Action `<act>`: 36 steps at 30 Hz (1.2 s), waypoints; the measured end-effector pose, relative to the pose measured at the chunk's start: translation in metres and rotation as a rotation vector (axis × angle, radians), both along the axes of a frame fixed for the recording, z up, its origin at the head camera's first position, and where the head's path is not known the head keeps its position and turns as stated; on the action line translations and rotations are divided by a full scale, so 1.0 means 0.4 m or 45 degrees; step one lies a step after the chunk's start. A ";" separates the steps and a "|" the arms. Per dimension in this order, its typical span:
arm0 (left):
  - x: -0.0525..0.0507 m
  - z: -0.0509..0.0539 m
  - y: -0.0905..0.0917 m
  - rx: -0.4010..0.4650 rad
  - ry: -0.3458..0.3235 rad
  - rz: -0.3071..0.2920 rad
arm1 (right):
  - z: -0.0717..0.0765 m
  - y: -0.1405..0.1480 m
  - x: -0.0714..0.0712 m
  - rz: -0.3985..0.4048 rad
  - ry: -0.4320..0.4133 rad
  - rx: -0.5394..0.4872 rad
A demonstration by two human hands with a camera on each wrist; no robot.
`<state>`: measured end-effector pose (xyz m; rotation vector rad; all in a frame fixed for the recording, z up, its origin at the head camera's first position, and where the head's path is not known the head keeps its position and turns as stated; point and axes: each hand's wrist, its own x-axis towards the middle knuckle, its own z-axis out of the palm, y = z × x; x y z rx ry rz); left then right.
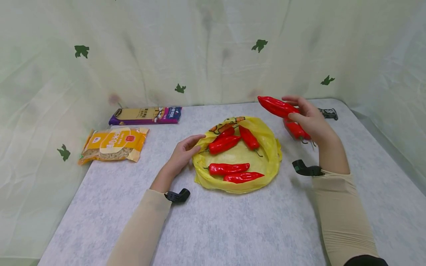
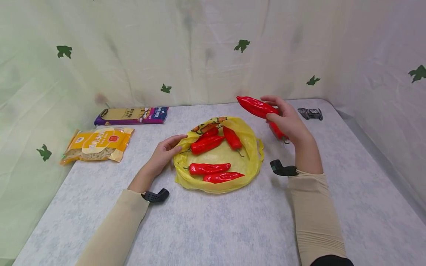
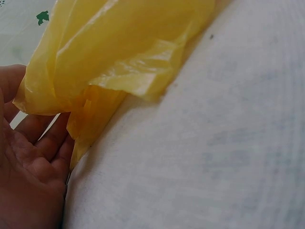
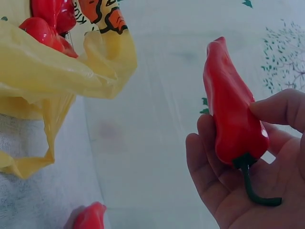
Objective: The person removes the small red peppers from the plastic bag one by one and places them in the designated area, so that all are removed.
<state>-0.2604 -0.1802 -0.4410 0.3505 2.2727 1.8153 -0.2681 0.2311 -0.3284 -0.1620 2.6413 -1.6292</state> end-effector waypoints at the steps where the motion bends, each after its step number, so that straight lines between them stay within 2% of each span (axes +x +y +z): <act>1: 0.000 0.000 0.000 -0.003 0.002 0.001 | 0.000 0.002 -0.001 -0.005 -0.001 0.001; 8: -0.003 -0.002 -0.001 -0.020 0.004 0.009 | -0.004 0.013 -0.005 -0.060 0.017 -0.010; 16: -0.004 -0.005 -0.002 -0.023 -0.012 0.017 | -0.013 0.023 -0.009 -0.074 0.031 -0.024; 36: -0.004 -0.005 0.000 -0.028 -0.019 0.020 | -0.025 0.041 -0.018 -0.149 0.005 -0.009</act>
